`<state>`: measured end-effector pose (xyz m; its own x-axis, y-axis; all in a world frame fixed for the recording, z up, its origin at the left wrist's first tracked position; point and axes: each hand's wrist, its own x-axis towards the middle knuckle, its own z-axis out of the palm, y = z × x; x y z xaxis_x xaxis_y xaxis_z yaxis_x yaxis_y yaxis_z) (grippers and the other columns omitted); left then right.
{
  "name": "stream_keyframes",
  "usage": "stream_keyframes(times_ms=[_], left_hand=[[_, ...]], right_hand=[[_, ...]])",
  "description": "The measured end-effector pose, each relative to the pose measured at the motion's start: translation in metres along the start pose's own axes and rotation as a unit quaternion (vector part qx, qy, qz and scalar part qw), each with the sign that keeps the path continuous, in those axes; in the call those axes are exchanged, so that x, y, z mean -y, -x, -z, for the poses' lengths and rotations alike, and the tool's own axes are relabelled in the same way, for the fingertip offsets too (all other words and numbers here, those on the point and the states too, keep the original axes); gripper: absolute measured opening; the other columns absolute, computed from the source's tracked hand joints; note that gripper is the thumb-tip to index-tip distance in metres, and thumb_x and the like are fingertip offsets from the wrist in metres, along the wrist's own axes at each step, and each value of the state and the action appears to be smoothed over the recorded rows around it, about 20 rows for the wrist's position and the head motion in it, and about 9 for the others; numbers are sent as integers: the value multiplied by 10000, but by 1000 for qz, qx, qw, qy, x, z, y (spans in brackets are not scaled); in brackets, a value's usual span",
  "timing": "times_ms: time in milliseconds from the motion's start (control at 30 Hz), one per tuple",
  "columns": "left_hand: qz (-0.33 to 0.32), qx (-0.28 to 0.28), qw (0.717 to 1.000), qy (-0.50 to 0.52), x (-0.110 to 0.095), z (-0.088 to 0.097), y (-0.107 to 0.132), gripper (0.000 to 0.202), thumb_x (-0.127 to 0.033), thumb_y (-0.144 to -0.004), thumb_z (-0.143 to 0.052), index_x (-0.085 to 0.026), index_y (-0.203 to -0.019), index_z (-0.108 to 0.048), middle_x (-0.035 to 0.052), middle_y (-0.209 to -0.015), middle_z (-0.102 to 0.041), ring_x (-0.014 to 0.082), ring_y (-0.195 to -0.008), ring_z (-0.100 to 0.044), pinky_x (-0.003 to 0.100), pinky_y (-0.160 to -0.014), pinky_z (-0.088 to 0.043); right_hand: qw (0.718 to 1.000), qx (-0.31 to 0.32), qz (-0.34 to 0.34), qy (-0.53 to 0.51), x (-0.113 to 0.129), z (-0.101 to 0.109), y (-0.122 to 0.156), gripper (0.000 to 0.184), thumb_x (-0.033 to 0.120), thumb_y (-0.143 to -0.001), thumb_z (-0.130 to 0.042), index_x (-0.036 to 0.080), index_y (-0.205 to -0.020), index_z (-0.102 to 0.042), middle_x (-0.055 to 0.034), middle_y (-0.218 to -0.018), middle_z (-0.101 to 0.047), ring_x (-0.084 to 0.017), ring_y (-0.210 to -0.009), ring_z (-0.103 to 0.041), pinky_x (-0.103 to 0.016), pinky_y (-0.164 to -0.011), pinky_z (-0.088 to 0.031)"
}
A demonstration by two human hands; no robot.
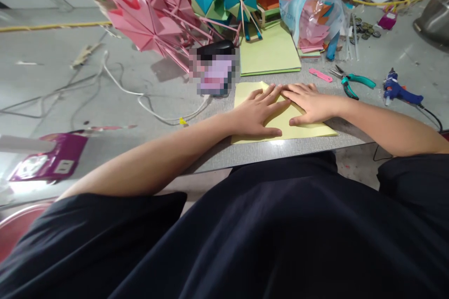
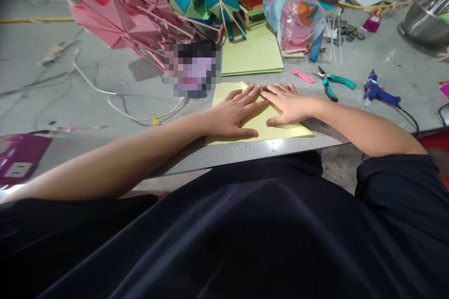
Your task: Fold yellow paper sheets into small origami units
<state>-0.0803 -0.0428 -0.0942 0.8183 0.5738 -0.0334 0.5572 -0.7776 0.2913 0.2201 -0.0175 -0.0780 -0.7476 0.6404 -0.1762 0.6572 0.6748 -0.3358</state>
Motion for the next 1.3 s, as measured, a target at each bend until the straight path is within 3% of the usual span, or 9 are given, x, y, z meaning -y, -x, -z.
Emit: stream_keyframes(times_ms=[100, 333, 500, 700, 900, 1000, 1067, 1200, 1300], left_hand=[[1, 9, 1000, -2, 0, 1, 0, 1144, -895, -1084, -630, -253, -1972, -301, 248, -2079, 7, 588, -1931, -17, 804, -1518, -128], [-5, 6, 1000, 0, 2, 1, 2, 1112, -899, -1090, -630, -280, -1961, -324, 230, -2085, -16, 595, -1928, -32, 808, -1511, -140], [-5, 11, 1000, -6, 1, 1, 2, 1118, -910, -1102, -595, -270, -1969, -300, 240, -2082, -5, 609, -1923, -23, 816, -1510, -117], [8, 23, 999, -27, -4, 6, 3, 1096, -866, -1116, -609, -253, -1970, -298, 248, -2077, -35, 599, -1925, -39, 797, -1523, -131], [38, 7, 999, -34, -7, 4, 1, 1059, -822, -1122, -639, -293, -1970, -291, 223, -2084, -34, 572, -1934, -55, 798, -1517, -168], [64, 0, 997, -35, -6, 2, 0, 1062, -822, -1120, -642, -289, -1970, -295, 220, -2087, -19, 593, -1927, -42, 813, -1511, -162], [70, -1, 997, -34, -5, 2, 0, 1072, -839, -1116, -635, -284, -1969, -300, 222, -2087, -12, 605, -1924, -32, 821, -1508, -158], [56, -2, 998, -30, 0, 1, 2, 1099, -904, -1110, -579, -278, -1969, -300, 235, -2084, -21, 612, -1921, -32, 837, -1498, -168], [45, -5, 999, -26, 4, 1, 3, 1136, -955, -1094, -549, -277, -1969, -293, 239, -2083, -20, 612, -1922, -30, 842, -1496, -168]], right_hand=[[1000, 23, 13, -2, -4, 6, 3, 1362, 906, -951, -804, 289, -2006, -202, -183, -2077, -175, -603, -1897, -155, -849, -1507, -173], [997, 50, 37, -36, -31, 30, 14, 1400, 874, -850, -953, 441, -1990, -266, -50, -2069, -263, -575, -1889, -252, -807, -1517, -258], [997, 74, 30, -16, -31, 36, 16, 1498, 873, -760, -1020, 427, -1987, -287, -51, -2086, -205, -619, -1889, -197, -848, -1506, -206], [992, 122, -16, 17, -12, 43, 20, 1541, 876, -777, -981, 381, -2008, -197, -106, -2108, -56, -649, -1898, -90, -875, -1502, -119], [993, 110, -26, 34, -7, 52, 21, 1377, 833, -809, -941, 383, -1968, -349, -86, -2063, -262, -608, -1862, -251, -767, -1507, -270], [996, 68, -54, 12, -4, 61, 26, 1202, 794, -778, -978, 351, -1821, -578, -138, -1864, -547, -541, -1649, -561, -653, -1367, -498], [995, 59, -83, -25, -3, 66, 33, 998, 782, -765, -998, 296, -1593, -729, -150, -1576, -735, -441, -1359, -727, -557, -1164, -611], [986, 92, -106, -86, -2, 67, 45, 633, 758, -796, -991, 241, -1071, -750, -65, -1050, -772, -280, -972, -714, -415, -867, -559], [985, 106, -100, -91, -1, 64, 48, 538, 687, -826, -989, 238, -928, -710, -21, -900, -721, -232, -882, -666, -378, -803, -476]])
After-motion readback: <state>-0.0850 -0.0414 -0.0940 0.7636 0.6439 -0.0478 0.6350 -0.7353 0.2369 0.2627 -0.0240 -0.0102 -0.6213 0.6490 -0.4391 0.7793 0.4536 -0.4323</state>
